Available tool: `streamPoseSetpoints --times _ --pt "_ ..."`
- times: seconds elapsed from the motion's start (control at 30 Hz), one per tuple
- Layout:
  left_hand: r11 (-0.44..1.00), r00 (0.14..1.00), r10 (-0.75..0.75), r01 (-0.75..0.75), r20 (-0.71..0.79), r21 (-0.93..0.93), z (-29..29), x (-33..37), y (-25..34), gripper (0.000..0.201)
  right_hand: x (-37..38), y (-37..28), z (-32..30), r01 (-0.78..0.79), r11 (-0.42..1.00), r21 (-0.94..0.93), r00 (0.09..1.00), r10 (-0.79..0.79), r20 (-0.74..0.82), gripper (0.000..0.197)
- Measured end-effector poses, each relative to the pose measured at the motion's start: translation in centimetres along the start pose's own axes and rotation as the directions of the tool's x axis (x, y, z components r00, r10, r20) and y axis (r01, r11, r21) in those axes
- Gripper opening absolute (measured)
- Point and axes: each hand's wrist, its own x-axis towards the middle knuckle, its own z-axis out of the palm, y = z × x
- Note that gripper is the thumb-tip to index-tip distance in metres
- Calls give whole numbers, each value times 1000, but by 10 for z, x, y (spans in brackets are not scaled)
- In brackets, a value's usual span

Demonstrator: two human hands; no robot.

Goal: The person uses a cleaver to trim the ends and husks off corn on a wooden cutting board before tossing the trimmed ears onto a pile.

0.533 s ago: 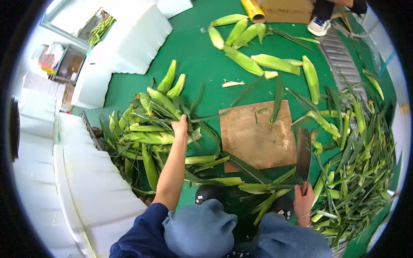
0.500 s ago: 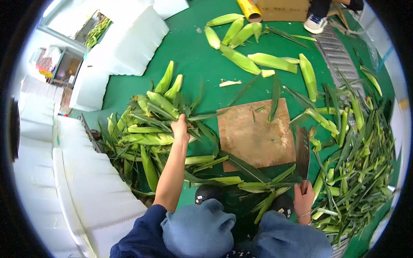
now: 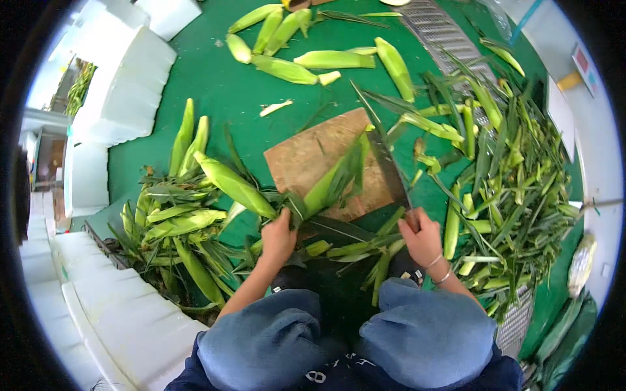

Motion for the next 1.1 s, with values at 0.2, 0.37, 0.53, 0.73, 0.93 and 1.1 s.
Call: streamPoseSetpoints --times 0.2,0.37,0.53,0.73,0.93,1.1 --pt "999 997 -43 44 -63 23 -116 15 26 32 -18 4 7 -96 993 -68 993 100 62 25" --pt "949 966 231 -249 -112 -192 -95 69 60 26 -10 -2 -4 -72 992 -103 996 66 -66 24" --pt "986 879 -59 -22 473 163 -11 65 3 48 70 -76 -28 264 965 4 938 -256 -234 23" --pt "931 964 235 -259 123 256 -3 47 27 53 92 -58 -9 527 840 131 814 -455 -360 18" --pt "962 977 184 -201 103 186 -13 35 14 38 53 22 30 -51 940 -337 999 49 -14 34" --pt "783 969 -150 237 194 -575 10 8 46 42 48 64 -61 -326 804 -497 898 98 -429 28"
